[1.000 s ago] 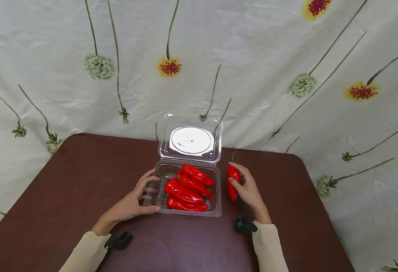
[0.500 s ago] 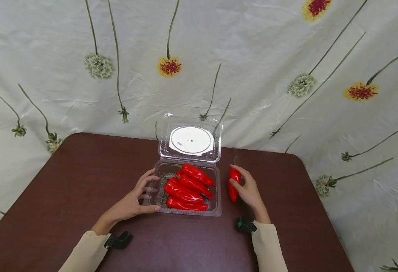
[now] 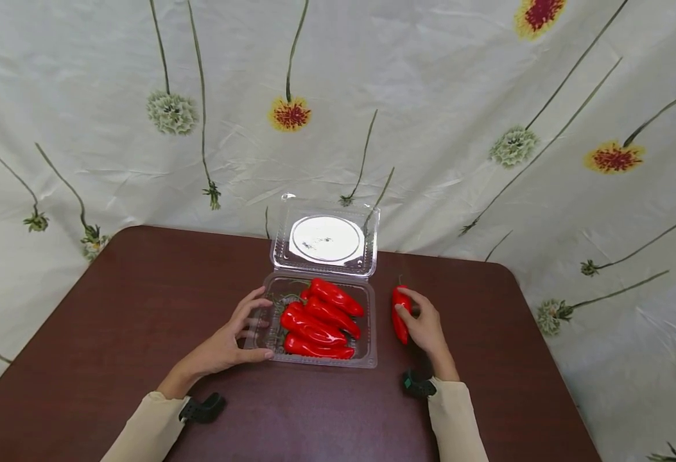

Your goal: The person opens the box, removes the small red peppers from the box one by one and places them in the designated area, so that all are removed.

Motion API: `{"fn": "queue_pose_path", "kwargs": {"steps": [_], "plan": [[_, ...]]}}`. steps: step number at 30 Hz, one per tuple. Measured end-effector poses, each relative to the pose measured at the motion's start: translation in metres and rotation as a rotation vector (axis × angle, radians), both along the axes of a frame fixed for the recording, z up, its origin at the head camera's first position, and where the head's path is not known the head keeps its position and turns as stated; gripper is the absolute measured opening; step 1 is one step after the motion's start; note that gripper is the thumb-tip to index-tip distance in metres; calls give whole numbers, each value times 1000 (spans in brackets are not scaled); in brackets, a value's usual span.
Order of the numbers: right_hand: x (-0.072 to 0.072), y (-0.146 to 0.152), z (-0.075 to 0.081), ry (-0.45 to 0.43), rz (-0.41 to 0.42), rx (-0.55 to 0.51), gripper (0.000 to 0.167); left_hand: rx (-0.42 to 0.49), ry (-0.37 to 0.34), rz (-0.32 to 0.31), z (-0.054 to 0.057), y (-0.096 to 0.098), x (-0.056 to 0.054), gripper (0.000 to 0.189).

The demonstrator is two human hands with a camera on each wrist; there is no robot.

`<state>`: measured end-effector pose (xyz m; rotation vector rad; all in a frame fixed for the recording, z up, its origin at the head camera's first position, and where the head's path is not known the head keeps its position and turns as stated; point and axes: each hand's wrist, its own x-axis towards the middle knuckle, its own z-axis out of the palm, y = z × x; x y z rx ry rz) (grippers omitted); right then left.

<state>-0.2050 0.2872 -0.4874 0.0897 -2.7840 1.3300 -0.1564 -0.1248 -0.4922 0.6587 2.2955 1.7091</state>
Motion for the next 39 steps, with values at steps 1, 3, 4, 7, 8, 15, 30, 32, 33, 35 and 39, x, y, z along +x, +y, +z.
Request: {"fn": "queue_pose_path", "kwargs": {"steps": [1, 3, 4, 7, 8, 15, 30, 32, 33, 35, 39], "plan": [[0, 1, 0, -1, -1, 9, 42, 1, 1, -2, -1, 0, 0, 85], [1, 1, 0, -5, -6, 17, 43, 2, 3, -6, -2, 0, 0, 85], [1, 1, 0, -3, -8, 21, 43, 1, 4, -7, -3, 0, 0, 85], [-1, 1, 2, 7, -6, 27, 42, 0, 9, -8, -3, -1, 0, 85], [-1, 0, 3, 9, -6, 25, 43, 0, 11, -5, -3, -1, -1, 85], [-4, -2, 6, -11, 9, 21, 50, -6, 6, 6, -1, -2, -2, 85], [2, 2, 1, -8, -38, 54, 51, -15, -14, 4, 0, 0, 1, 86], [2, 2, 2, -2, -38, 49, 51, -12, -9, 2, 0, 0, 1, 86], [2, 3, 3, 0, -41, 49, 50, -12, -5, 1, -1, 0, 0, 85], [2, 3, 5, 9, -48, 52, 50, -10, 0, -1, -1, -1, 0, 85], [2, 4, 12, 62, -58, 57, 51, -7, -2, 0, -1, -1, -1, 84]]}}
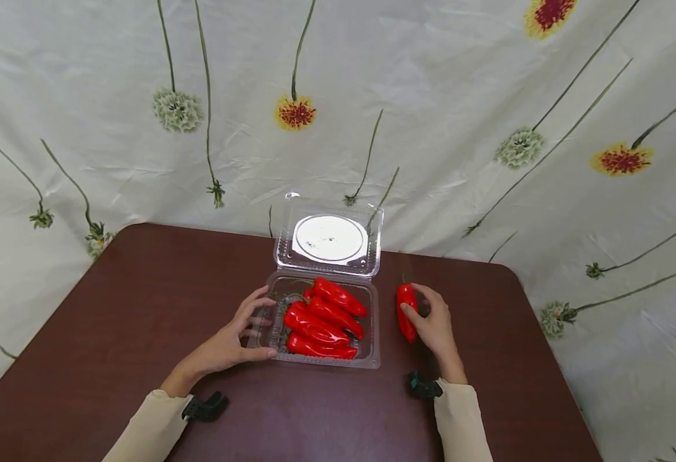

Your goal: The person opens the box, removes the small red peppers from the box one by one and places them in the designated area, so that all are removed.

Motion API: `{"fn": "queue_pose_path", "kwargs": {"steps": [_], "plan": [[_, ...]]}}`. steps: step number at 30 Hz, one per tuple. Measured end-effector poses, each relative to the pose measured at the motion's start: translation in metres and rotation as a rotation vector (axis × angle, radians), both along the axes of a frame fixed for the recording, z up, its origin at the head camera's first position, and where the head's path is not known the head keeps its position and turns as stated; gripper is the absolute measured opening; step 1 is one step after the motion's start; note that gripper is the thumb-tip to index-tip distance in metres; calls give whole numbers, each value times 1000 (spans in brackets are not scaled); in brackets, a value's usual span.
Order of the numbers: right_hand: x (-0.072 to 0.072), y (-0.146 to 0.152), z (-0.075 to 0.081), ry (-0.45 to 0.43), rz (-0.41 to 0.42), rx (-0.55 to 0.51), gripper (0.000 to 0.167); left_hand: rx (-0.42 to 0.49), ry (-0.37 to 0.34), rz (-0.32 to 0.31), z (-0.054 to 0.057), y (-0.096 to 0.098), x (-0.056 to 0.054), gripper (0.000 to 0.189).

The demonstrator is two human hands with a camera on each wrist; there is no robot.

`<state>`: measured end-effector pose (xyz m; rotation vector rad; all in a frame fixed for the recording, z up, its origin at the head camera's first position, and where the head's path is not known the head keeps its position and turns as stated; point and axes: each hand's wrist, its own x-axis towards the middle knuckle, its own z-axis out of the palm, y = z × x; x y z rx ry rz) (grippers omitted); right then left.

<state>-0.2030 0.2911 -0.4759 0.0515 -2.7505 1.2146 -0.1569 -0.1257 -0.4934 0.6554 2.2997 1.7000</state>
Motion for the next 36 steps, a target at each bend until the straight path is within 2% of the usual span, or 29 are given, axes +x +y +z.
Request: {"fn": "queue_pose_path", "kwargs": {"steps": [8, 13, 17, 23, 29, 36], "plan": [[11, -12, 30, 139, 19, 1, 49, 9, -9, -3, 1, 2, 0, 86], [24, -32, 51, 203, 104, -20, 48, 11, -7, -12, -1, 4, 0, 86], [31, -53, 59, 218, 186, -41, 46, 8, -3, 1, -1, 1, 1, 86], [39, -84, 62, 215, 302, -54, 49, 9, -6, -1, 1, 1, 1, 86], [44, -109, 55, 196, 412, -55, 52, 17, -9, -5, 2, 1, 1, 86], [49, -128, 46, 230, 483, -39, 51, 21, -14, -2, 2, 1, 1, 88]]}}
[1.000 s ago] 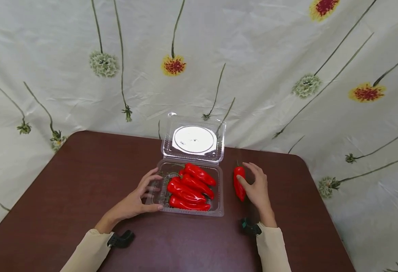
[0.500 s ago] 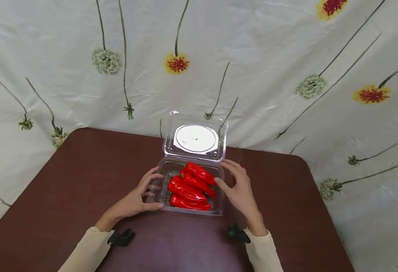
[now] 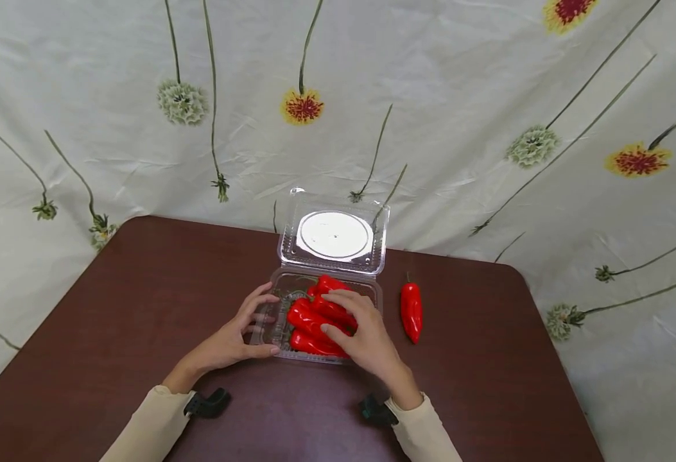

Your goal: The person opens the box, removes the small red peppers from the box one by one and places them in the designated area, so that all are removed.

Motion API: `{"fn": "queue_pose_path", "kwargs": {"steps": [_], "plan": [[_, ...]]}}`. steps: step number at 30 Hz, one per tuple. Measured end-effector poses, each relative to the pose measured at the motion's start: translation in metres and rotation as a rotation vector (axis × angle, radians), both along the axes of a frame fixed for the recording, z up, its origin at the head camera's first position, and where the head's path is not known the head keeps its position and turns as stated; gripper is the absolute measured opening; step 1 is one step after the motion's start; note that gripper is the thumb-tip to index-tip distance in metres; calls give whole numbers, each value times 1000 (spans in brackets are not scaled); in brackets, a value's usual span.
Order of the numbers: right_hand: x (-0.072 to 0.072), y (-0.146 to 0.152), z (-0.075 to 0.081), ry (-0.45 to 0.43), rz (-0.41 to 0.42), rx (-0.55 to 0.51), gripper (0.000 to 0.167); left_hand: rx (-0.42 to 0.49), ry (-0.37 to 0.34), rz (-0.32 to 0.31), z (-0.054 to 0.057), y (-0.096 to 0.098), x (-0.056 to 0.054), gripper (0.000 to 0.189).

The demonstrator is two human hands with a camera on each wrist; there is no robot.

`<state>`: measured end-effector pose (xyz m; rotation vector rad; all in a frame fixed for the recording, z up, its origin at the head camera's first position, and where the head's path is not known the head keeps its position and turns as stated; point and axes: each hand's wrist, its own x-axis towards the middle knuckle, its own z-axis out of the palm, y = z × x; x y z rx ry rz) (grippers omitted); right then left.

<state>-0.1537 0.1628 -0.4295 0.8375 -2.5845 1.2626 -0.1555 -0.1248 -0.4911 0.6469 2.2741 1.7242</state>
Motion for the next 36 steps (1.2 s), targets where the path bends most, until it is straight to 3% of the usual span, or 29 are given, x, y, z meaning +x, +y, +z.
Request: {"fn": "queue_pose_path", "kwargs": {"steps": [16, 36], "plan": [[-3, -31, -21, -1, 84, 44, 47, -16, -1, 4, -1, 0, -1, 86], [-3, -33, -32, -1, 45, 119, 57, -2, 5, -3, -2, 0, -2, 84]]}}
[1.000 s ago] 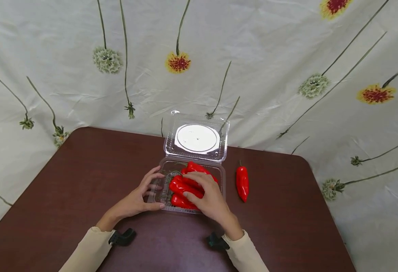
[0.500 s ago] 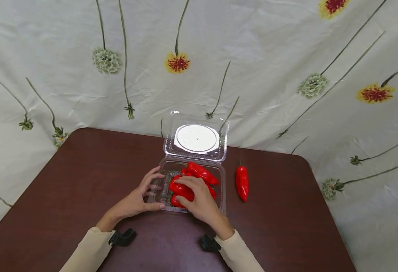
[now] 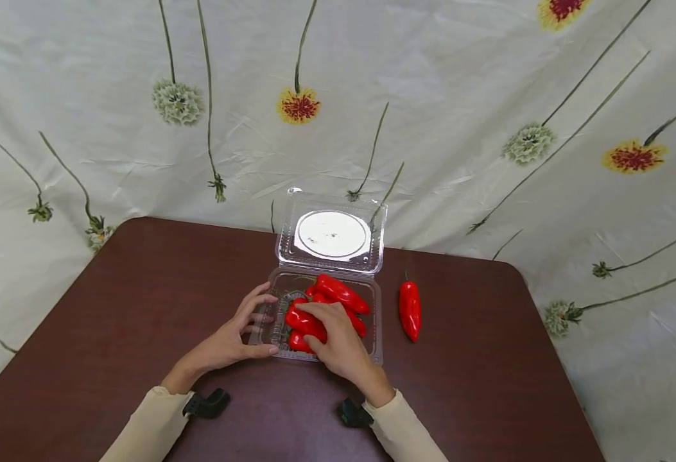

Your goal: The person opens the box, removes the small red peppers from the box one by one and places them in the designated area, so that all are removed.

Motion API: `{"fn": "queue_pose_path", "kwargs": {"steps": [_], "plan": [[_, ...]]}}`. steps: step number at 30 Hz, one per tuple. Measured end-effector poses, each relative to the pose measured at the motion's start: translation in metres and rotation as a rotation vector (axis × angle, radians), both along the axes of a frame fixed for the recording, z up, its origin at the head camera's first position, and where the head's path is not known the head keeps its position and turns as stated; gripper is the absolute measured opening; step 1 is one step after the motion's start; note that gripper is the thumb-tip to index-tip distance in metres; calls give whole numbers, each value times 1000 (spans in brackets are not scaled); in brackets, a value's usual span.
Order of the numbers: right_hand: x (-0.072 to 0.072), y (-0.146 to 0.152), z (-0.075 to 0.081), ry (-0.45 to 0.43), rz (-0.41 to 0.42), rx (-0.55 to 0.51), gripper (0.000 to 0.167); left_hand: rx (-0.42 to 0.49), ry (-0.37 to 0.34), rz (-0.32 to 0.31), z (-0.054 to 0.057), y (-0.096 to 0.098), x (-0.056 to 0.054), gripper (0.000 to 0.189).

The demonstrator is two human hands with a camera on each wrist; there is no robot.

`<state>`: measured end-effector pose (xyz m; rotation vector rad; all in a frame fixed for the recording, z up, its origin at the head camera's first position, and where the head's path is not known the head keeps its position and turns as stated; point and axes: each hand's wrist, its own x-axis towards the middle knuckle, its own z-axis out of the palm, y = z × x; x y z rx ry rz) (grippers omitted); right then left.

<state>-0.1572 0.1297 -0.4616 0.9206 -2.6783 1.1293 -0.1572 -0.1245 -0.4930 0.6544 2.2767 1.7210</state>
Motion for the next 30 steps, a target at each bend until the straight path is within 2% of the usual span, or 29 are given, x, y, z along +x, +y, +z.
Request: {"fn": "queue_pose_path", "kwargs": {"steps": [6, 21, 30], "plan": [[2, 0, 2, 4, -19, -1, 59, 5, 6, -3, 0, 0, 0, 84], [1, 3, 4, -13, 3, 13, 51, 1, 2, -3, 0, 0, 0, 84], [-1, 4, 3, -7, 32, -51, 51, 1, -3, 2, 2, 0, 0, 84]]}}
